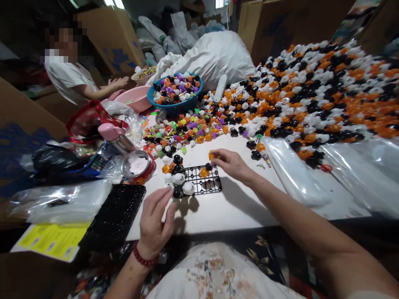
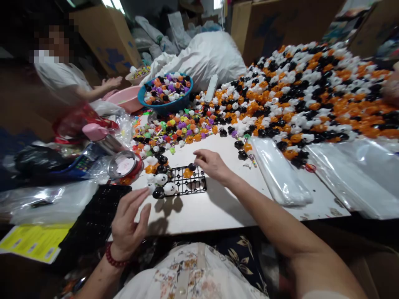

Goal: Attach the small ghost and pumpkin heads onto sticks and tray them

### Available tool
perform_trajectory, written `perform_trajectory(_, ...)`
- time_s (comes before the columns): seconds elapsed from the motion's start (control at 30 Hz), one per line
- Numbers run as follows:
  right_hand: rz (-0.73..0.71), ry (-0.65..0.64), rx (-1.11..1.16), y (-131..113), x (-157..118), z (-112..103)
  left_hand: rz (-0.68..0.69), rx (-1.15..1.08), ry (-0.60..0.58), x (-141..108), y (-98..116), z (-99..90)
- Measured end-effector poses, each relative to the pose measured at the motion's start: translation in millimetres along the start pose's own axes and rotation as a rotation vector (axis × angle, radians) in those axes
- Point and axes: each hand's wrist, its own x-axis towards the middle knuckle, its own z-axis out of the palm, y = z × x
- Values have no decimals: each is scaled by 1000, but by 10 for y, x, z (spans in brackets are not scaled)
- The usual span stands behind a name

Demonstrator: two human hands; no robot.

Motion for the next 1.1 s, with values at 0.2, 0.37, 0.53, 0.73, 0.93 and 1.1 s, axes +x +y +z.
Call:
perform_trajectory(0.2,-99,-85,4,-286,56,532,95,-46,-224,408,-219,105)
perform_trajectory(0.37,-145,-229,-114,-384,57,661,91,-87,-313,424,-247,180)
perform_trajectory(0.53,-292,-255,-73,-416,-15,667,88,-52,-357,431,-246,220)
perform_trajectory(0.73,-420,-241,-157,-407,-33,647,118,12,-367,451,-271,250)
perform_trajectory(0.93,-273,-245,-54,-479,-5,627,135,11,-386,459,-287,254)
perform_trajectory(1.1,-206,-276,-159,-488,29,586,144,18,-390,462,-302,255)
